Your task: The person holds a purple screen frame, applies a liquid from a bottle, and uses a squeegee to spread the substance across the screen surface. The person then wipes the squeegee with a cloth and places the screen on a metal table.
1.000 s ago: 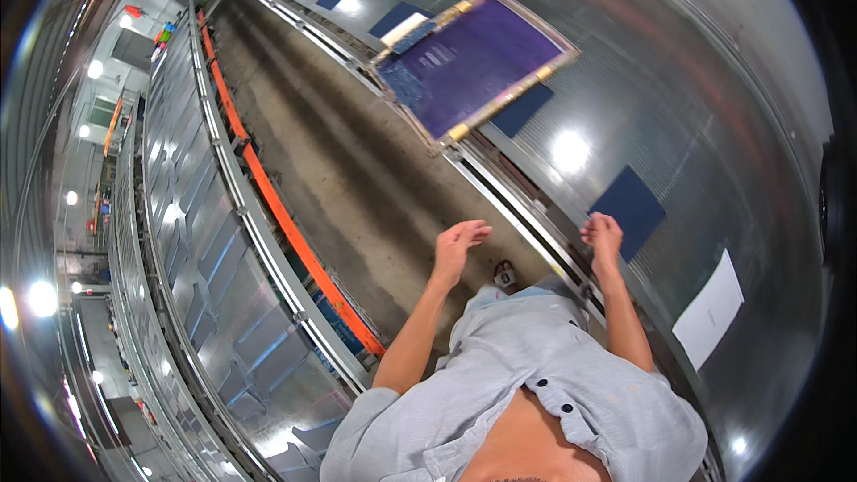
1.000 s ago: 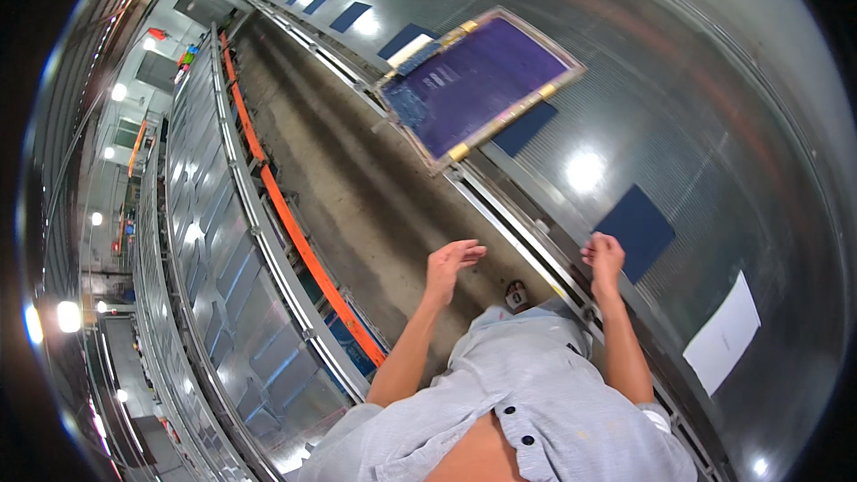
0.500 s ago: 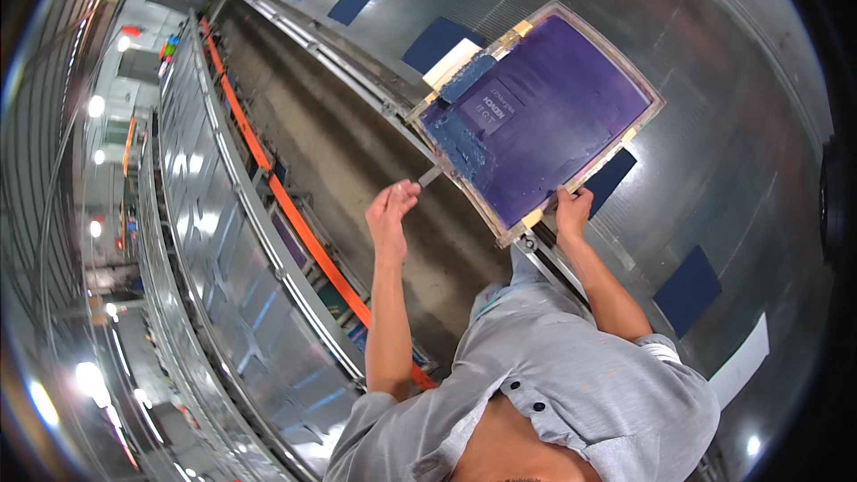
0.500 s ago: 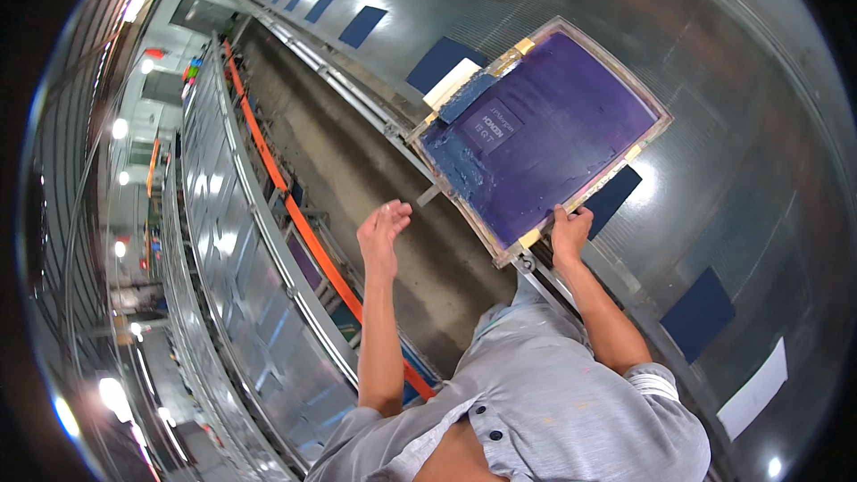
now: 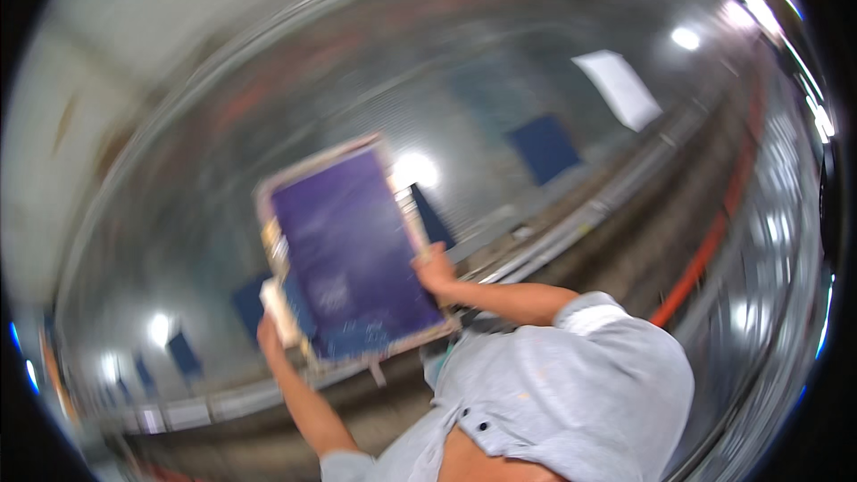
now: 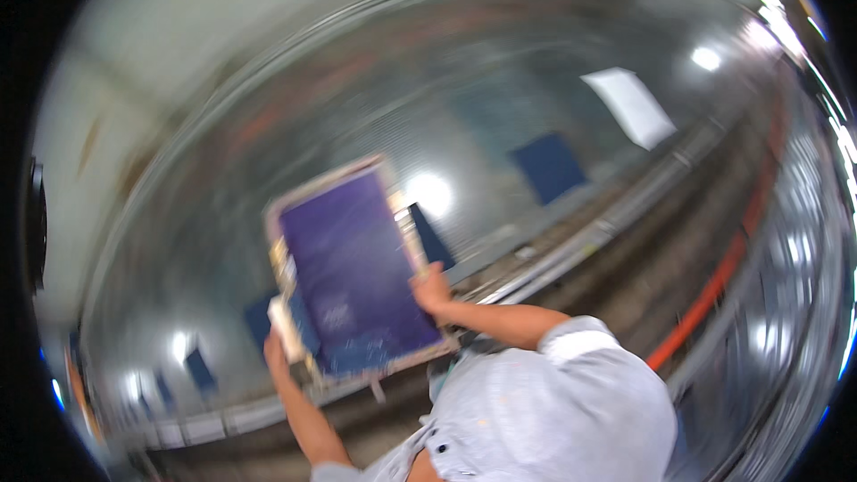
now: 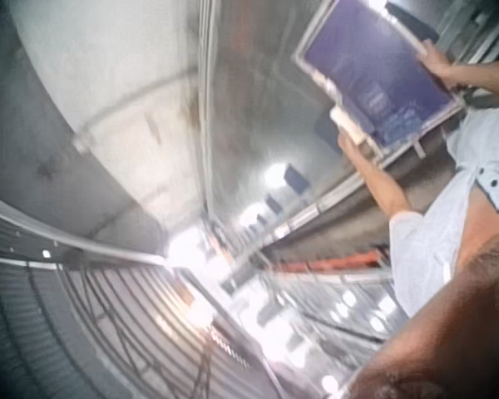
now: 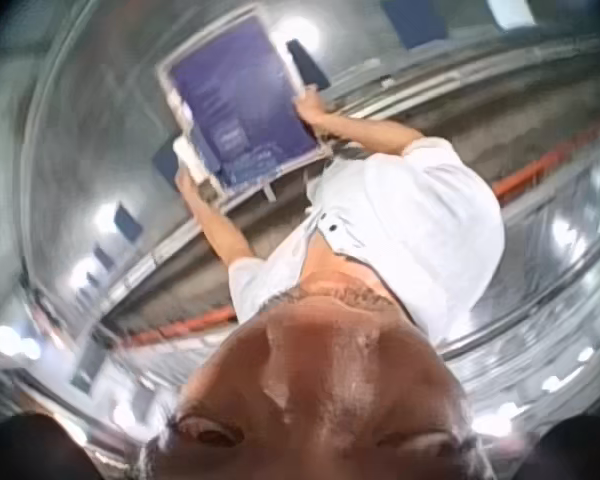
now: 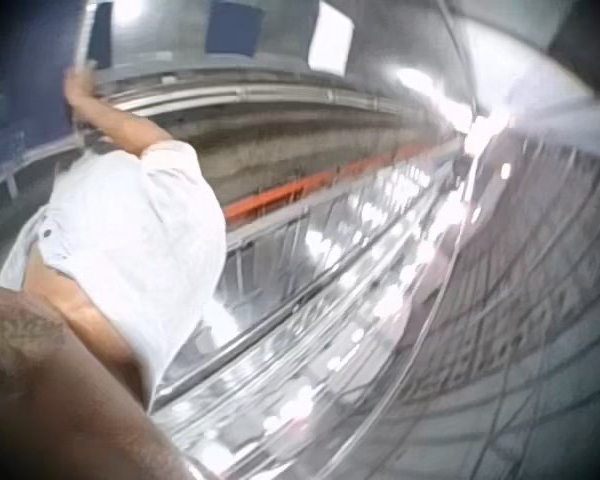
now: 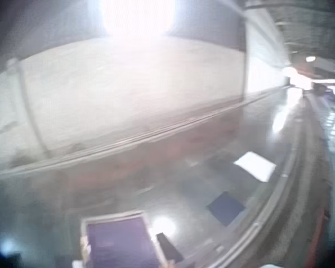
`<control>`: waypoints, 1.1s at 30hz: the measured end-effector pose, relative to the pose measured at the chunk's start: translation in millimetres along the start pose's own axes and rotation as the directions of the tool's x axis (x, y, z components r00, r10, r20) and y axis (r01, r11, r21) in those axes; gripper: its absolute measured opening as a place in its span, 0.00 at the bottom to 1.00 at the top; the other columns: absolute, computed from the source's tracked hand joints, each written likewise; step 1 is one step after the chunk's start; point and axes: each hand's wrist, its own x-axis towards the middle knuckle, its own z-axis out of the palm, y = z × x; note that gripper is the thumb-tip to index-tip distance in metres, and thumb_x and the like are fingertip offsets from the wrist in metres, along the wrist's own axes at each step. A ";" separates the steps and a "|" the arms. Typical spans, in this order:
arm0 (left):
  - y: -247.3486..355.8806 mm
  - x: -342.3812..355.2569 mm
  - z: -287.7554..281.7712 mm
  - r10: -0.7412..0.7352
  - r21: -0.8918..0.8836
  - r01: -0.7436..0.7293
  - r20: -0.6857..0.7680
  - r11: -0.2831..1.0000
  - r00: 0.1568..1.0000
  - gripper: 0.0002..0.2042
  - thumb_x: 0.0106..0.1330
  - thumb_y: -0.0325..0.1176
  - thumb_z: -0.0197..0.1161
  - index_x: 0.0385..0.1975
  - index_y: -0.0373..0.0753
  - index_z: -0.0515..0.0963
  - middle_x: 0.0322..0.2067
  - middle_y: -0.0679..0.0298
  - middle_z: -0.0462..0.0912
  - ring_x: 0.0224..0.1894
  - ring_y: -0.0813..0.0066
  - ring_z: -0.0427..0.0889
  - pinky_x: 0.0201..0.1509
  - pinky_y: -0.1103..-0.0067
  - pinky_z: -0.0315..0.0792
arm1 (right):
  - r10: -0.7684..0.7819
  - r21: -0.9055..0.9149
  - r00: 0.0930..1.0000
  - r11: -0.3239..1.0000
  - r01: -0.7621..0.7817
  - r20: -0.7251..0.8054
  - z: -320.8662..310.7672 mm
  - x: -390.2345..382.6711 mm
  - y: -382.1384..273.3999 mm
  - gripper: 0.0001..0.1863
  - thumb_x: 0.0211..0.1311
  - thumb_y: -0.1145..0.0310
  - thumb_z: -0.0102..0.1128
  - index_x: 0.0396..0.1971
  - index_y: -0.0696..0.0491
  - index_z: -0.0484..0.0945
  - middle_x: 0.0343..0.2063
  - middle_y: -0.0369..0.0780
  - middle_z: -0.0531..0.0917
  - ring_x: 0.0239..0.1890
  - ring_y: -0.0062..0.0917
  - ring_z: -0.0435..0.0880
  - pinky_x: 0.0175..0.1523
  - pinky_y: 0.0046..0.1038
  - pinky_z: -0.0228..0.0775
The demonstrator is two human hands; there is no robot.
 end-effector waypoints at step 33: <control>141.5 -390.7 399.6 0.516 -0.654 0.222 0.725 0.723 0.457 0.37 0.66 0.59 0.51 0.62 0.30 0.64 0.58 0.58 0.73 0.52 0.71 0.78 0.48 0.79 0.77 | -0.394 0.126 0.775 0.849 0.512 -0.494 -519.9 48.9 110.4 0.36 0.58 0.54 0.61 0.60 0.61 0.60 0.34 0.59 0.81 0.39 0.55 0.81 0.46 0.47 0.73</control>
